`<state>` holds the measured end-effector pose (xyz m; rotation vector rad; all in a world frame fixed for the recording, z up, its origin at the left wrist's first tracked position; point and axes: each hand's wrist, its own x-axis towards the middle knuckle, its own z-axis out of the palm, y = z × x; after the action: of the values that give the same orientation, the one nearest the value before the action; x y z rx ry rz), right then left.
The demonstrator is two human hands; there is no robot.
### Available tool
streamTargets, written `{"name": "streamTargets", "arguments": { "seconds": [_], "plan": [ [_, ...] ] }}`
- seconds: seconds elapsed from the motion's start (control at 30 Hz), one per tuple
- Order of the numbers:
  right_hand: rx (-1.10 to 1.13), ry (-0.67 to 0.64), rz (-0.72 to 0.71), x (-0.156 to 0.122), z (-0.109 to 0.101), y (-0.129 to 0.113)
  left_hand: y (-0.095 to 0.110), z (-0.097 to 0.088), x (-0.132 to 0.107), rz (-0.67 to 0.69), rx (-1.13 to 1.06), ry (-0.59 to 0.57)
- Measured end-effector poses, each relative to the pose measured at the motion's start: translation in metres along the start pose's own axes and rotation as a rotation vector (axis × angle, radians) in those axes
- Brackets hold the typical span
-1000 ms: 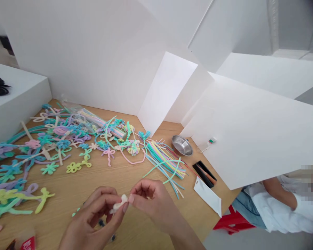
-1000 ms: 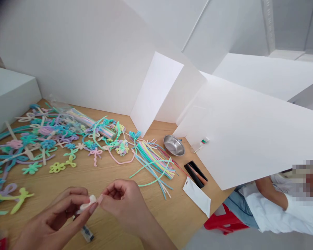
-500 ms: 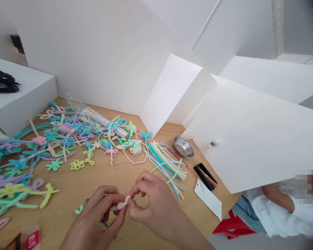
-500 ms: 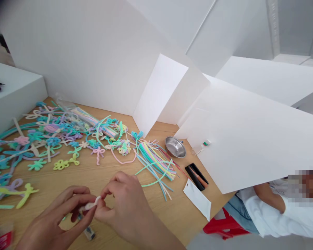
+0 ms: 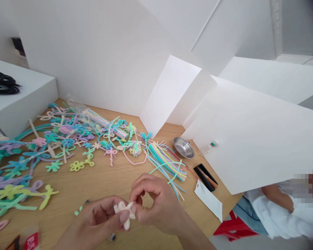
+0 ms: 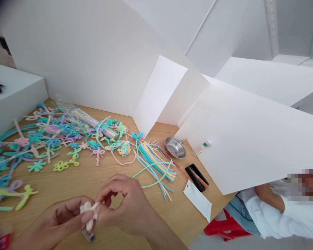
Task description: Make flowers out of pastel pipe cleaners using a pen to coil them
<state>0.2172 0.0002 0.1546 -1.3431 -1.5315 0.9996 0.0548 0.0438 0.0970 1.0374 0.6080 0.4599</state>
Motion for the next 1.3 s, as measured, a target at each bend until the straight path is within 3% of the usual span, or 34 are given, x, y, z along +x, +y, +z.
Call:
{"name": "streamTargets", "arguments": {
  "seconds": [0.1,0.17,0.43,0.67,0.93,1.1,1.2,1.3],
  "plan": [
    [0.111,-0.064,-0.020,0.000,-0.003,0.005,0.001,-0.001,-0.001,-0.046,-0.105,-0.077],
    [0.124,-0.092,-0.001,0.001,-0.007,0.005,-0.001,-0.002,0.000,-0.049,-0.113,-0.065],
    [-0.184,-0.210,0.083,0.003,-0.017,-0.011,-0.022,0.001,0.007,0.089,0.112,0.156],
    [-0.240,-0.370,0.063,0.012,-0.025,-0.009,-0.026,-0.002,0.007,-0.003,0.066,0.075],
    [-0.403,-0.298,0.214,0.009,-0.019,-0.006,-0.009,0.004,0.000,0.096,0.410,0.237],
    [-0.479,-0.172,0.319,0.006,-0.004,0.000,-0.010,0.002,-0.004,0.212,0.722,0.254],
    [-0.471,-0.086,0.391,0.005,0.002,0.003,-0.011,0.001,-0.003,0.255,0.749,0.292],
    [-0.308,-0.024,0.369,0.005,0.001,0.004,-0.007,-0.002,-0.001,0.191,0.609,0.299]
  ]
}}
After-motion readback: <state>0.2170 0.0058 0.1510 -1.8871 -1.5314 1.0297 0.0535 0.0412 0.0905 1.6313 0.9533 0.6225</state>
